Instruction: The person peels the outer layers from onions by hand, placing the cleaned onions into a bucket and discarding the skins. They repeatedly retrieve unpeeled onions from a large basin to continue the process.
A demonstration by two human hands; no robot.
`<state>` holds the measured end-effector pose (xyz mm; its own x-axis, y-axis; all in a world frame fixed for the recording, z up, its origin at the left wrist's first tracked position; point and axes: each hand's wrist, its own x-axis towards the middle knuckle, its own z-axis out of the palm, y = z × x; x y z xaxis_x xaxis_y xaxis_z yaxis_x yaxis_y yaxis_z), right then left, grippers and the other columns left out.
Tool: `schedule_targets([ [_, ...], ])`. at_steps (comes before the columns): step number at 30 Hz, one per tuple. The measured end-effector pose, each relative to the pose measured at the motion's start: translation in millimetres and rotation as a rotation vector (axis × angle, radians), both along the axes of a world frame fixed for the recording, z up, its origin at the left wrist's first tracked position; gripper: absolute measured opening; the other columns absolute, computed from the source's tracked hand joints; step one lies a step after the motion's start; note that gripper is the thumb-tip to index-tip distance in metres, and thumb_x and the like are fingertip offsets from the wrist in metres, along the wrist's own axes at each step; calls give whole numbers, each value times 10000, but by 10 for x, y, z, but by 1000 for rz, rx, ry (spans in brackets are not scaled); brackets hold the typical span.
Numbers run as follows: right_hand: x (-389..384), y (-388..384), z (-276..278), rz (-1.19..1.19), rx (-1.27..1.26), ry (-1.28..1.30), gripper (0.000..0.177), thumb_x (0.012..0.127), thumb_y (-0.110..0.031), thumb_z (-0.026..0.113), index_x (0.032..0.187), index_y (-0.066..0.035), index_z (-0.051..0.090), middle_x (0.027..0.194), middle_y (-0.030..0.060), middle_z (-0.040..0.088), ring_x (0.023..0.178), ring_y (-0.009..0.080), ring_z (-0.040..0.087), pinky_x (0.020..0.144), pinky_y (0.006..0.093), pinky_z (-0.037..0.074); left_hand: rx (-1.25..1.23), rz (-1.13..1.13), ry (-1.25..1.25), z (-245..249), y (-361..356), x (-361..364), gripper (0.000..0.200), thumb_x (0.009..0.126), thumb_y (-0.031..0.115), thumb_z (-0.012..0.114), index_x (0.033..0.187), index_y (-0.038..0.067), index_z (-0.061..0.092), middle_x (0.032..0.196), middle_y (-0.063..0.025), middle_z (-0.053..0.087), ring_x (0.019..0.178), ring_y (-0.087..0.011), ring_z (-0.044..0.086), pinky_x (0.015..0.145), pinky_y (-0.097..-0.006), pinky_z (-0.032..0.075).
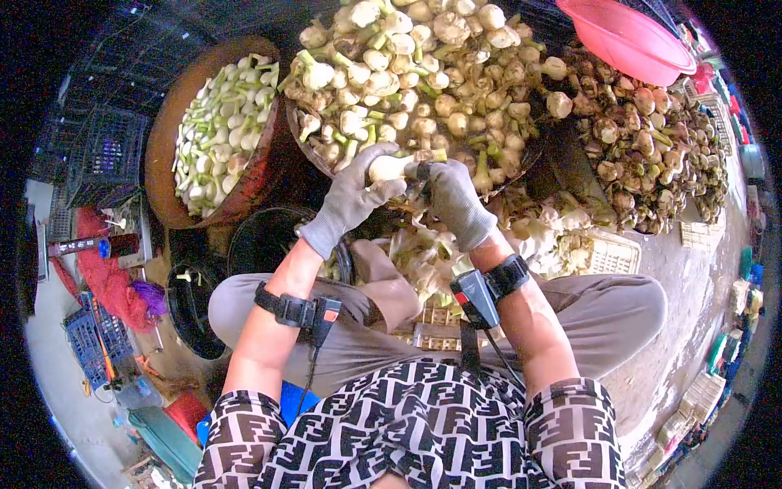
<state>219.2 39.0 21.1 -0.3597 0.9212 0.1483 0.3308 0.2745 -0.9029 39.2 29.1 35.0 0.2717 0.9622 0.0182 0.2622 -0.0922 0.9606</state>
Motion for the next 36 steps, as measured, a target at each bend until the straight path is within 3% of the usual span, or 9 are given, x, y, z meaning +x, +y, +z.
schedule_targets([
  [6, -125, 55, -187, -372, -757, 461, 217, 690, 5, 557, 881, -37, 651, 746, 74, 649, 678, 114, 602, 581, 257, 473, -304, 113, -261, -158, 39, -5, 492, 876, 496, 425, 1024, 42, 539, 856, -32, 586, 772, -109, 546, 651, -226, 450],
  [9, -158, -8, -228, -269, -408, -2, 226, 702, 5, 538, 896, -31, 649, 770, 76, 656, 722, 127, 609, 637, 261, 475, -923, 17, -810, -195, 53, -154, 499, 881, 515, 388, 975, 55, 559, 771, -24, 591, 632, -86, 529, 466, -204, 414],
  [15, -140, -7, -186, -163, -575, 267, 200, 787, -78, 584, 976, -22, 617, 878, 20, 634, 769, 103, 571, 704, 239, 451, -117, 358, -112, -369, 48, 15, 428, 869, 451, 453, 986, 53, 560, 765, -11, 584, 591, -72, 515, 412, -197, 394],
  [18, -63, -27, -111, -38, -821, 678, 158, 805, -91, 569, 919, 12, 607, 827, 0, 622, 716, 87, 549, 641, 234, 444, -689, 422, -233, -72, 55, -66, 487, 837, 529, 451, 979, 78, 571, 789, -9, 588, 592, -97, 540, 413, -224, 416],
  [21, -53, -142, -39, 4, -260, 60, 167, 779, -38, 554, 937, -36, 609, 819, 69, 636, 733, 178, 595, 651, 269, 467, -794, 401, -620, -254, 84, -135, 545, 813, 593, 433, 983, 94, 572, 731, -5, 585, 575, -96, 544, 386, -214, 399],
  [25, -47, -155, 3, 49, 83, -198, 161, 771, -41, 544, 923, -28, 598, 799, 76, 627, 707, 188, 583, 647, 270, 464, -63, 482, 315, -54, 126, -211, 495, 788, 554, 527, 738, 65, 582, 591, -65, 552, 509, -166, 525, 501, -313, 443],
  [29, -271, -186, 61, -230, -581, 201, 156, 759, -33, 543, 898, -13, 612, 779, 19, 614, 668, 122, 560, 622, 265, 458, 66, 393, 367, -95, 55, -58, 376, 721, 409, 681, 850, 59, 633, 716, -133, 620, 686, -210, 599, 642, -313, 461],
  [34, -49, -198, -25, -85, -514, 290, 122, 774, -38, 543, 867, -13, 618, 797, 37, 631, 689, 108, 564, 622, 249, 458, -225, 337, 350, 39, 28, -65, 191, 720, 199, 703, 786, 41, 617, 718, -122, 624, 658, -190, 601, 628, -288, 462],
  [36, 134, -198, 141, -61, -218, -103, 83, 753, -69, 588, 804, -14, 624, 738, 68, 637, 653, 116, 568, 596, 266, 467, -185, 300, 132, -70, 53, -88, 163, 717, 151, 705, 774, 31, 611, 711, -100, 624, 653, -136, 584, 622, -259, 459],
])
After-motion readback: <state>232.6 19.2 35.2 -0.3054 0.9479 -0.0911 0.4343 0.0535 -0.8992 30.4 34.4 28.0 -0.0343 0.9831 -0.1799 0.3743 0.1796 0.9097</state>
